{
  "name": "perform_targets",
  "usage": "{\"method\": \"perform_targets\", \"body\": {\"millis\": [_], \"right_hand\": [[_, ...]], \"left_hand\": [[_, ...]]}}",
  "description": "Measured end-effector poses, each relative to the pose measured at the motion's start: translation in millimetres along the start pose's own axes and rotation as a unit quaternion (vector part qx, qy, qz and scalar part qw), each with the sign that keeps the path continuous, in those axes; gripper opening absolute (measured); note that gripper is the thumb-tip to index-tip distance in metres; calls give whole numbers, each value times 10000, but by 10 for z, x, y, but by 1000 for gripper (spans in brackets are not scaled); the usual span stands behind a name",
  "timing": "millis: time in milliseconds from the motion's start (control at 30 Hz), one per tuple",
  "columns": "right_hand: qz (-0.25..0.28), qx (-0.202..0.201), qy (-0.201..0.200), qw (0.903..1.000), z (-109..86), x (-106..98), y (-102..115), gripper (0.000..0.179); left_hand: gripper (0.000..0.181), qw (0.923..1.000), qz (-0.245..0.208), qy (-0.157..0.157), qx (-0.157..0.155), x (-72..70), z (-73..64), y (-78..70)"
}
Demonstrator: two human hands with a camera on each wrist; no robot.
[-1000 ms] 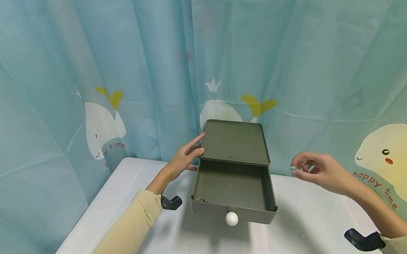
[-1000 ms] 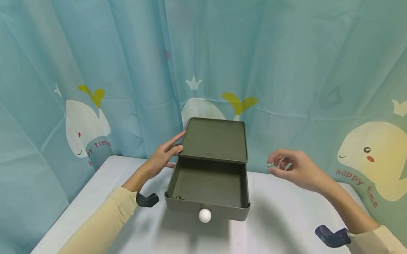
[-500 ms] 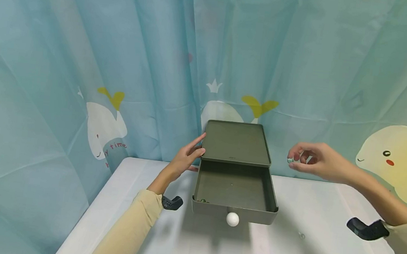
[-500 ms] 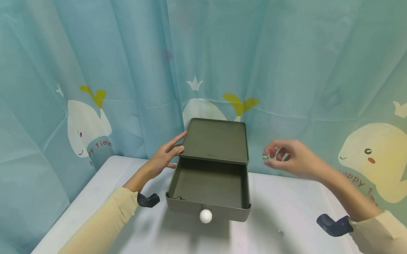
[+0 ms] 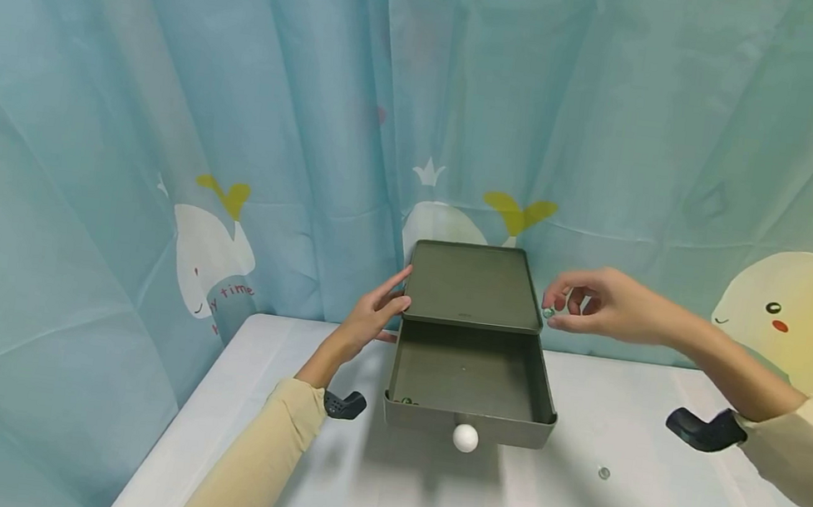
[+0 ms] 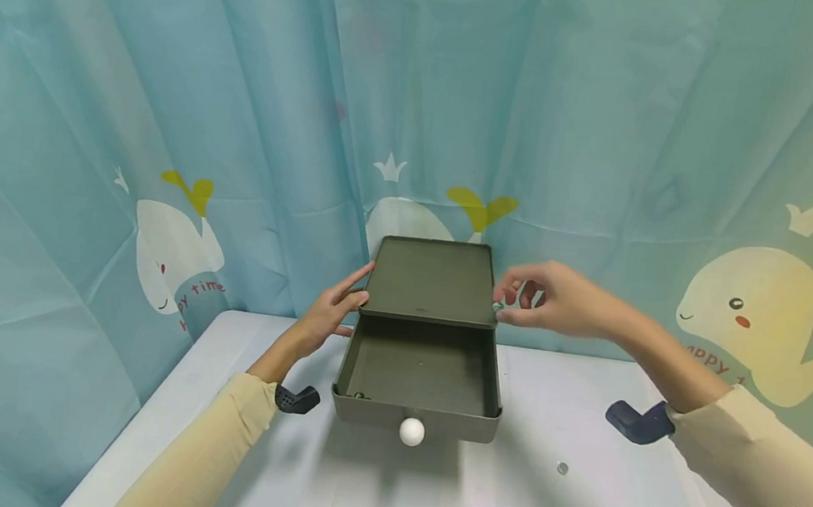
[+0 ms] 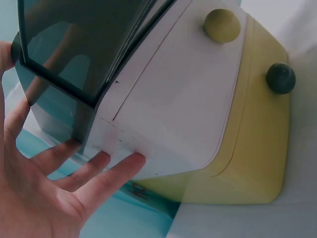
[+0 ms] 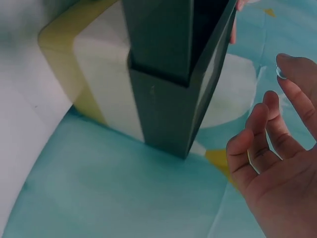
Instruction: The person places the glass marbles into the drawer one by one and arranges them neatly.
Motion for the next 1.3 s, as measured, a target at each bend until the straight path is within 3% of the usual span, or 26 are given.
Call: {"method": "perform_targets", "body": {"millis": [633, 1300], "right_hand": [[5, -468, 1093, 9929, 555, 503, 506, 9], [-7, -1063, 1536, 9824, 872, 1003, 818, 10]], "left_hand": [[61, 10000, 13, -44, 21, 7, 2, 1], [62, 10000, 20, -38, 46, 4, 6, -20]]}}
Point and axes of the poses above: each hand's wrist, its own z-axis towards the middle knuckle, its own x-axis out of the palm, y = z × x, the point moved 7 cm from there along z, towards the middle knuckle, and after that the axes turned 7 degrees about x, right-handed, at the moved point
